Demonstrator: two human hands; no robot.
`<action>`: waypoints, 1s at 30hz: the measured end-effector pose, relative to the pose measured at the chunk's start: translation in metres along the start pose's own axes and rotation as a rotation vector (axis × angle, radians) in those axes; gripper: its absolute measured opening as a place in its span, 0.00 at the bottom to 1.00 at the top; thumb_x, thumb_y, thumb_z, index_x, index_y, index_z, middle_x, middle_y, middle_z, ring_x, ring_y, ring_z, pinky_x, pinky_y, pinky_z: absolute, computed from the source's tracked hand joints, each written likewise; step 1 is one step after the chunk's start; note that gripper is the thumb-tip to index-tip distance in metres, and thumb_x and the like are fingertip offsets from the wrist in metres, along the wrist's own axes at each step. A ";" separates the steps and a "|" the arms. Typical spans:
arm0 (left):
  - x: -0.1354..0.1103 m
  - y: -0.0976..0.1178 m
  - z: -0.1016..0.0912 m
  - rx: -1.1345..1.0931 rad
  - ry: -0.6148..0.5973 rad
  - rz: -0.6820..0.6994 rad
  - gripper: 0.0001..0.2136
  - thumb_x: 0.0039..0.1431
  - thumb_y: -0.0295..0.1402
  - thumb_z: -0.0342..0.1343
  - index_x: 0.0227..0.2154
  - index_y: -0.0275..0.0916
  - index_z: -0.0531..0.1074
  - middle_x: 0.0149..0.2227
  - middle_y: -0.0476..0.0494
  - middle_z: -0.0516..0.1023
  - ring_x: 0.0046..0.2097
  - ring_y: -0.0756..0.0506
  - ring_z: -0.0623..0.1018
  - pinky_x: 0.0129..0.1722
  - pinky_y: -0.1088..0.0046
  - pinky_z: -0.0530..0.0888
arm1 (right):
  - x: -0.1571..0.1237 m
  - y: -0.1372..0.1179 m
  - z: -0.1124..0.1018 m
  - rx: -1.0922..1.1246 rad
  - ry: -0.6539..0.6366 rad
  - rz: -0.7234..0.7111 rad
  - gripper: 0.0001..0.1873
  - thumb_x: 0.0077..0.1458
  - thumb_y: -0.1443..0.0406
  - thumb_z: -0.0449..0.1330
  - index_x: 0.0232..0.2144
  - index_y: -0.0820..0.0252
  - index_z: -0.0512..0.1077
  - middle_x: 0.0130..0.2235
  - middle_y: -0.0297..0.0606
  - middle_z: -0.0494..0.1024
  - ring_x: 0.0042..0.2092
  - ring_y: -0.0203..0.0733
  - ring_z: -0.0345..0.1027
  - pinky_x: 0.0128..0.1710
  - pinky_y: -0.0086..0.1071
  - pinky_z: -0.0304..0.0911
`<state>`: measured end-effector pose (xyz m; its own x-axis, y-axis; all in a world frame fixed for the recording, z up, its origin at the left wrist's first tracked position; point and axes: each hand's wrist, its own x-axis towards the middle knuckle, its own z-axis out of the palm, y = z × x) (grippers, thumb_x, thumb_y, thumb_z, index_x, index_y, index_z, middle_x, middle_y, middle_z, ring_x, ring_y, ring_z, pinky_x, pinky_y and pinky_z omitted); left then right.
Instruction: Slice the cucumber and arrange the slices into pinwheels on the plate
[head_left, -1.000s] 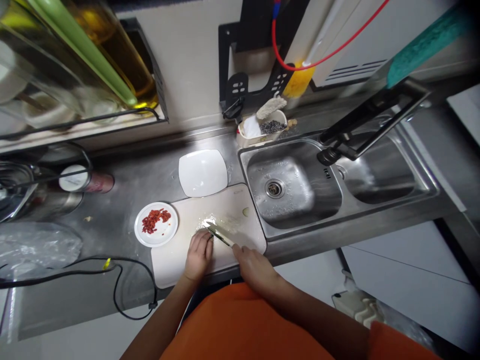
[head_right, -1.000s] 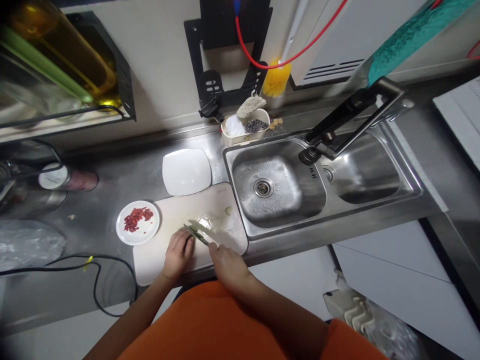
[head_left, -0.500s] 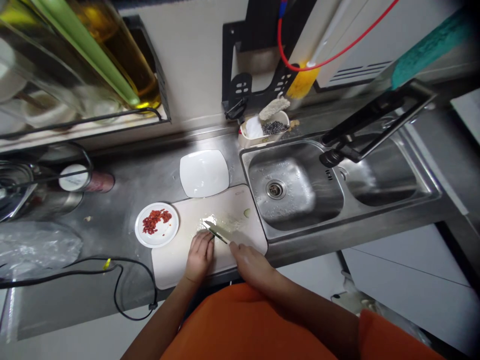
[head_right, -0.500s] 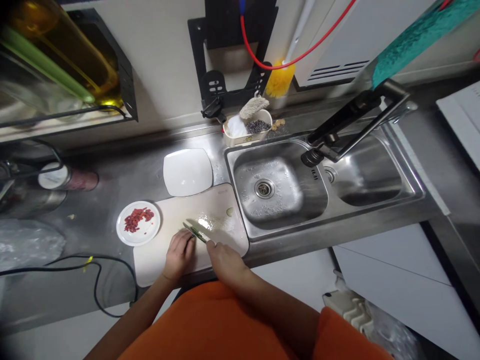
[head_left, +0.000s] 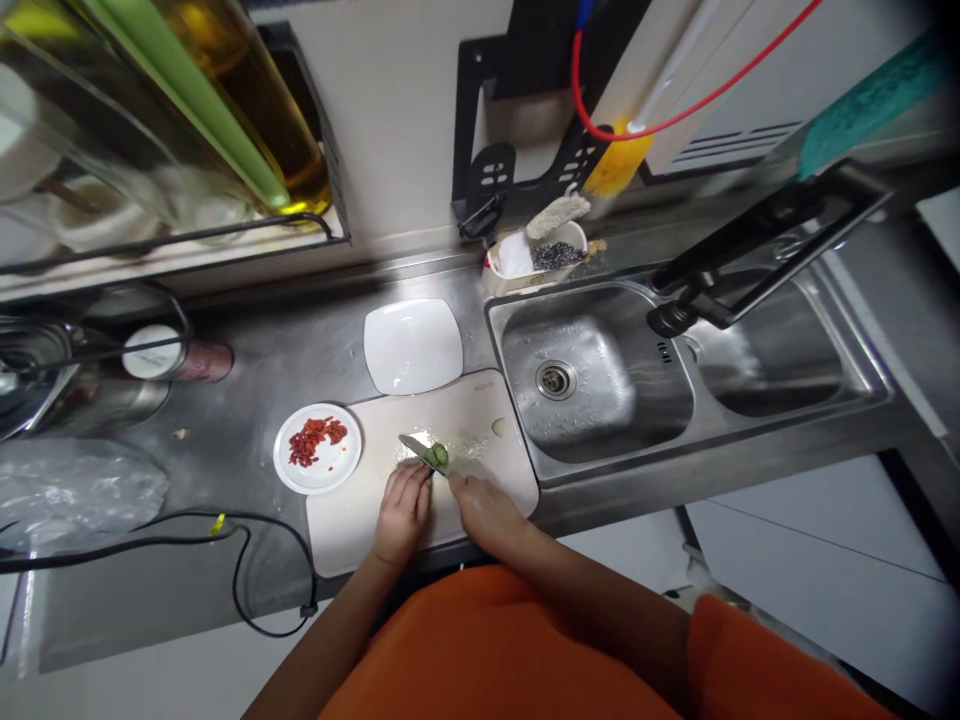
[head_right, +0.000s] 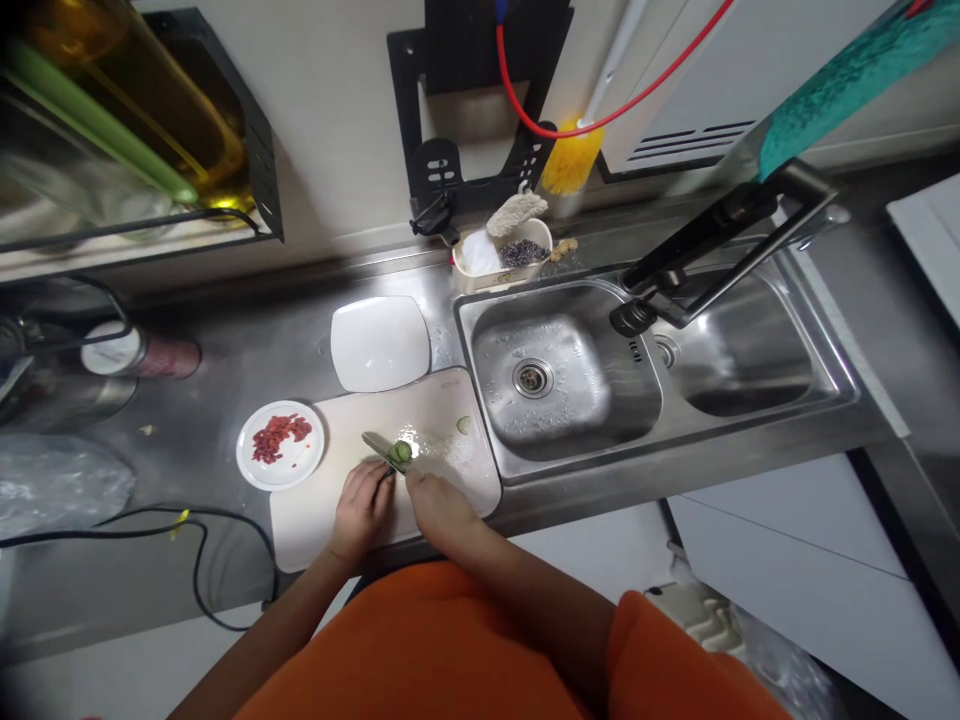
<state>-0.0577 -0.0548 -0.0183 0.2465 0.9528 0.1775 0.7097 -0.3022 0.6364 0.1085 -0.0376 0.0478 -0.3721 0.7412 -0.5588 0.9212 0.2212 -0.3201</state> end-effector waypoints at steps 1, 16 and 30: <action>0.000 0.000 0.000 0.001 -0.001 0.001 0.12 0.61 0.28 0.46 0.46 0.38 0.69 0.44 0.39 0.75 0.49 0.44 0.73 0.52 0.57 0.70 | 0.000 -0.001 0.001 -0.001 0.004 0.003 0.17 0.57 0.76 0.42 0.45 0.64 0.64 0.35 0.43 0.74 0.36 0.42 0.70 0.33 0.30 0.61; 0.002 0.004 -0.003 0.000 0.002 -0.013 0.12 0.62 0.29 0.46 0.46 0.38 0.68 0.45 0.38 0.74 0.49 0.43 0.72 0.51 0.57 0.70 | -0.023 0.014 -0.011 -0.014 -0.025 0.095 0.21 0.56 0.76 0.45 0.50 0.62 0.63 0.37 0.44 0.74 0.39 0.44 0.70 0.34 0.31 0.60; 0.001 0.004 -0.002 0.032 0.033 0.008 0.10 0.61 0.28 0.47 0.43 0.37 0.69 0.43 0.39 0.73 0.49 0.43 0.71 0.51 0.59 0.70 | -0.041 0.002 -0.020 -0.048 -0.084 0.081 0.16 0.58 0.75 0.44 0.46 0.61 0.63 0.36 0.43 0.74 0.36 0.43 0.71 0.30 0.28 0.61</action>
<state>-0.0557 -0.0548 -0.0142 0.2303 0.9508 0.2072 0.7288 -0.3096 0.6107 0.1277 -0.0547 0.0853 -0.3022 0.7029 -0.6439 0.9524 0.1943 -0.2349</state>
